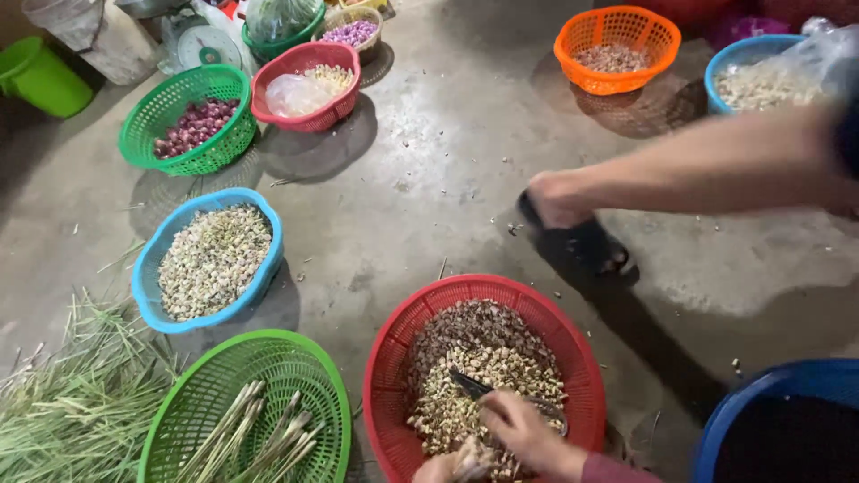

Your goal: Cutting lemongrass stalks into small pieces using scissors into a basket

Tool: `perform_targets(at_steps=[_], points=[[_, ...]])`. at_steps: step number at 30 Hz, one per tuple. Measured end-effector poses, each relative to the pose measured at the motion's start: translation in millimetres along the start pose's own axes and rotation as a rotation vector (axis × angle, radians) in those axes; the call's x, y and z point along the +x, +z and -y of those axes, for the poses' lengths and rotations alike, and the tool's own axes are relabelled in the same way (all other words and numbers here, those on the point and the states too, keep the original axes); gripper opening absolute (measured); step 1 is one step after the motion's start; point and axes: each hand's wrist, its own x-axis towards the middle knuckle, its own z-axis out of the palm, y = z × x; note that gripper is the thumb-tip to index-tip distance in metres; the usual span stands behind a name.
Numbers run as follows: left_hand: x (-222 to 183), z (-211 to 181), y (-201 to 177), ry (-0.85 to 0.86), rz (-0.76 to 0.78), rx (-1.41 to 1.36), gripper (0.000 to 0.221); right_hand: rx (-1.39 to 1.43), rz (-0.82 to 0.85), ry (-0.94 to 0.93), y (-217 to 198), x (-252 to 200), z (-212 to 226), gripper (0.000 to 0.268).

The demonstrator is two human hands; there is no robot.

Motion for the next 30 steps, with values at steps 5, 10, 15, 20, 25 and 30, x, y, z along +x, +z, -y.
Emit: perform_targets(at_steps=[5, 10, 15, 20, 25, 30], points=[[-70.3, -25.0, -46.5, 0.366, -0.26, 0.778, 0.063, -0.793, 0.035, 0.129, -3.9, 18.4, -126.6, 0.056], [-77.0, -28.5, -42.4, 0.587, -0.145, 0.362, 0.042, -0.745, -0.029, 0.16, -1.5, 24.1, -158.5, 0.054], [-47.9, -15.7, -56.1, 0.654, -0.081, 0.265, 0.084, -0.748, -0.077, 0.134, 4.4, 25.1, -186.9, 0.056], [-59.4, -26.0, -60.4, 0.711, -0.049, 0.409, 0.068, -0.179, 0.148, 0.531, -20.8, 9.6, -102.3, 0.035], [-62.2, -31.9, -63.4, 0.705, 0.135, 0.218, 0.059, 0.073, 0.129, 0.436, -8.4, 4.3, -109.7, 0.024], [-53.1, -25.8, -68.9, 0.737, 0.161, 0.089, 0.06, -0.271, 0.103, 0.295, -5.7, -13.6, -67.1, 0.05]])
